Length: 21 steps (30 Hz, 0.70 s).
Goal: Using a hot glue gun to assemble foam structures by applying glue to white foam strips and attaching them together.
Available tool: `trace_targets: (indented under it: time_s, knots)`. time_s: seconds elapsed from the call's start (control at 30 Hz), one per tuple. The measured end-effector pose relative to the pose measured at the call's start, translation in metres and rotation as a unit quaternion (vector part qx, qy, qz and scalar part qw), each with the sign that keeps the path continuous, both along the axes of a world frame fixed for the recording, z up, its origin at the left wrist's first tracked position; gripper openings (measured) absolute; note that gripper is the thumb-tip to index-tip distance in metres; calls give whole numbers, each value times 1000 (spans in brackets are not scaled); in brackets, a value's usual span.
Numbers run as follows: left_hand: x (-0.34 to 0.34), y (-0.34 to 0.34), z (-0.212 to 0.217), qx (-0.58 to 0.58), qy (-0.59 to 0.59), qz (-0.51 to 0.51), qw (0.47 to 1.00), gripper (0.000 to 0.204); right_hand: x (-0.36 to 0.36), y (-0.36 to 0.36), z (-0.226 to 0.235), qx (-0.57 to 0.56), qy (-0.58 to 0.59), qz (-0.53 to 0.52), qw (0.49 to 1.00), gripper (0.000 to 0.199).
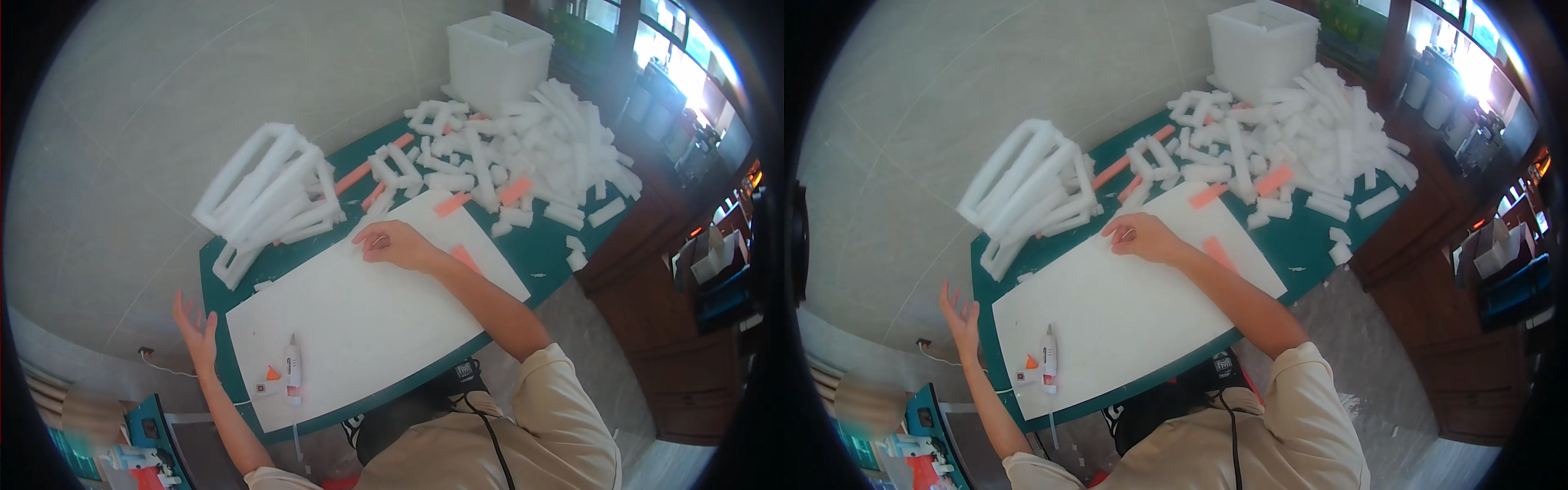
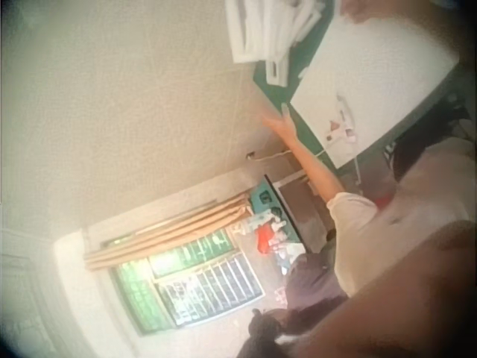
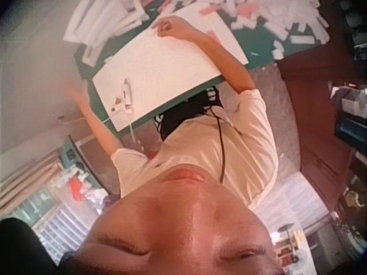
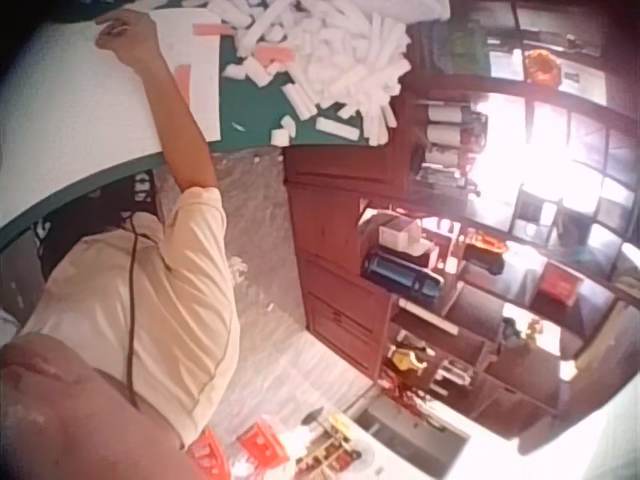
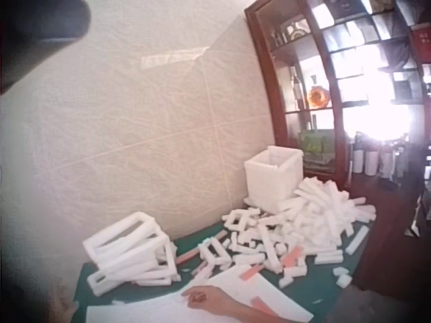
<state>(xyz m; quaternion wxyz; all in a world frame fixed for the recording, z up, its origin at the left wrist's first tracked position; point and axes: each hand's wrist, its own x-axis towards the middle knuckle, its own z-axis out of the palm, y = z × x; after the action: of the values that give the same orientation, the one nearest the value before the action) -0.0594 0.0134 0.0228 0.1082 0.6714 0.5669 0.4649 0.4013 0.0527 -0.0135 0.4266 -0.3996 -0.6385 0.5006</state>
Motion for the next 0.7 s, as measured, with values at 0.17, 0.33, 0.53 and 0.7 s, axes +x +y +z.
trace_targets:
  time_s: [0.17, 0.33, 0.53, 0.7]
  knots:
    - [-42, -41, -41, -11, -27, 85, 996, 72, -11, 8, -19, 3, 47, 54, 997, 24]
    - [-21, -86, -33, -17, -59, 115, 991, 65, 2, 3, -11, 0, 25, 33, 999, 23]
    - [-25, -167, -17, -26, -89, 180, 979, 61, -9, 3, 0, -53, 30, 29, 998, 15]
    - [-21, -198, -29, -26, -118, 177, 977, 60, -9, 6, -4, -31, 15, 32, 999, 18]
